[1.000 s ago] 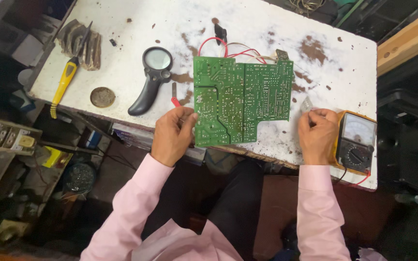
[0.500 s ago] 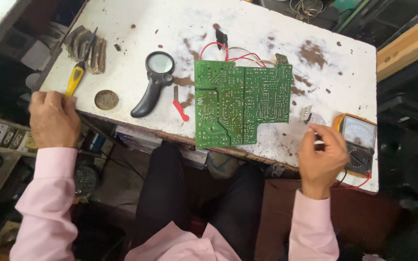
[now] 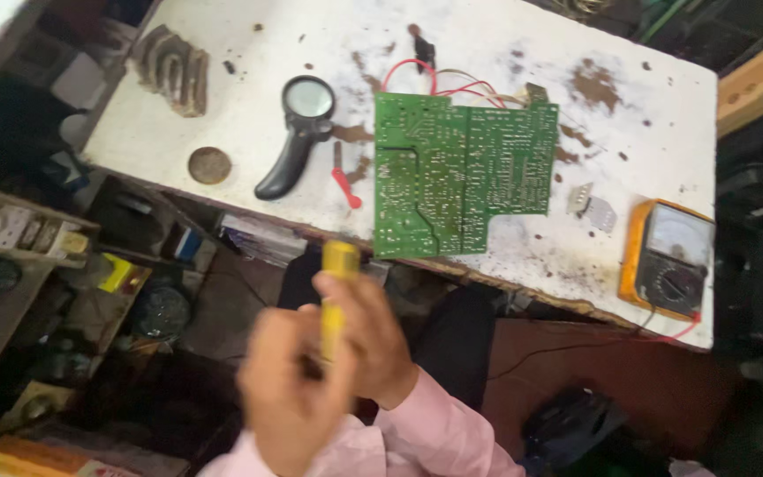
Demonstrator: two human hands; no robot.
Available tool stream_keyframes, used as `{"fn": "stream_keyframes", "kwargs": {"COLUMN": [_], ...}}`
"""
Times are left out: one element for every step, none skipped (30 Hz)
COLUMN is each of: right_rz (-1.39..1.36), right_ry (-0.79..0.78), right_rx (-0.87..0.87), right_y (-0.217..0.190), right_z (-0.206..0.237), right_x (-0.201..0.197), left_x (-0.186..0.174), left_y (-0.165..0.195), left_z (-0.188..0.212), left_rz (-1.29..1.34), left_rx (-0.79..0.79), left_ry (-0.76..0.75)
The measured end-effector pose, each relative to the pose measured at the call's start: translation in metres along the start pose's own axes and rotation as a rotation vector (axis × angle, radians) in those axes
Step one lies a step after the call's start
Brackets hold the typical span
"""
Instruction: The person tests a small electronic component with a multimeter, then uses a soldering iron to apply solder to several points on a green circuit board. They continue testing the component and briefly handle a small cylindrical object before placing the circuit board aside.
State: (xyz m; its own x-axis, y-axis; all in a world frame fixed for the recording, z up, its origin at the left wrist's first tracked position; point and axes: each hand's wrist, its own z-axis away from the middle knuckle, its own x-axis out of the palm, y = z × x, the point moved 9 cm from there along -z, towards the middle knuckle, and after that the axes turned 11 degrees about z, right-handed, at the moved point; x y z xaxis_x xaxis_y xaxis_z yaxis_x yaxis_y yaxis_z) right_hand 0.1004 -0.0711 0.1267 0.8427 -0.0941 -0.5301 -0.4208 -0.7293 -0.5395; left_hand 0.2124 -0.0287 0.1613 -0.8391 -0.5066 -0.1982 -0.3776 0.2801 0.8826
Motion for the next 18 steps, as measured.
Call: {"fn": "stream_keyframes", "kwargs": {"right_rz": [-0.065,-0.133,-0.113,-0.101,-0.157,-0.208,-0.358,-0.502,-0.638,-0.567,-0.493,-0.414,-0.356,-0.3,-0.242,-0.199,-0.156,-0.11], "right_ry": [0.093,0.18,0.24,0.293,0.305,0.319,0.218,0.114,0.005,-0.073,-0.147,-0.219,-0.218,-0.215,-0.213,-0.211,-0.208,-0.206], "right_rx": [0.08,0.159,0.242,0.33,0.369,0.407,0.459,0.511,0.566,0.57,0.572,0.575,0.538,0.499,0.461,0.429,0.397,0.369], "right_y": [0.008,0.018,0.032,0.047,0.057,0.069,0.08,0.088,0.091,0.09,0.088,0.086,0.081,0.077,0.072,0.068,0.064,0.059], "right_z": [0.006,0.012,0.015,0.016,0.014,0.008,-0.002,-0.011,-0.02,-0.03,-0.041,-0.05,-0.062,-0.075,-0.085,-0.094,-0.103,-0.108], "right_x": [-0.007,-0.014,-0.024,-0.035,-0.042,-0.048,-0.041,-0.034,-0.02,-0.007,0.009,0.024,0.034,0.046,0.055,0.062,0.067,0.071], "left_x": [0.01,0.015,0.016,0.016,0.013,0.005,-0.001,-0.009,-0.015,-0.02,-0.023,-0.022,-0.02,-0.017,-0.014,-0.01,-0.006,-0.004], "left_y": [0.01,0.016,0.017,0.014,0.008,-0.006,-0.023,-0.039,-0.054,-0.069,-0.083,-0.096,-0.107,-0.118,-0.12,-0.121,-0.122,-0.127], "left_z": [0.004,0.005,0.001,-0.004,-0.009,-0.015,-0.023,-0.027,-0.027,-0.027,-0.025,-0.019,-0.012,-0.006,-0.002,0.001,0.004,0.008], "left_rz": [0.111,0.22,0.236,0.244,0.253,0.201,0.155,0.113,0.105,0.101,0.098,0.122,0.146,0.17,0.211,0.253,0.295,0.293], "left_rx": [-0.016,-0.033,-0.021,-0.01,-0.001,-0.031,-0.058,-0.086,-0.131,-0.174,-0.217,-0.292,-0.365,-0.435,-0.409,-0.38,-0.35,-0.372], "left_ry": [-0.031,-0.057,-0.08,-0.101,-0.123,-0.088,-0.053,-0.02,-0.016,-0.013,-0.013,-0.028,-0.044,-0.06,-0.091,-0.122,-0.155,-0.173]}}
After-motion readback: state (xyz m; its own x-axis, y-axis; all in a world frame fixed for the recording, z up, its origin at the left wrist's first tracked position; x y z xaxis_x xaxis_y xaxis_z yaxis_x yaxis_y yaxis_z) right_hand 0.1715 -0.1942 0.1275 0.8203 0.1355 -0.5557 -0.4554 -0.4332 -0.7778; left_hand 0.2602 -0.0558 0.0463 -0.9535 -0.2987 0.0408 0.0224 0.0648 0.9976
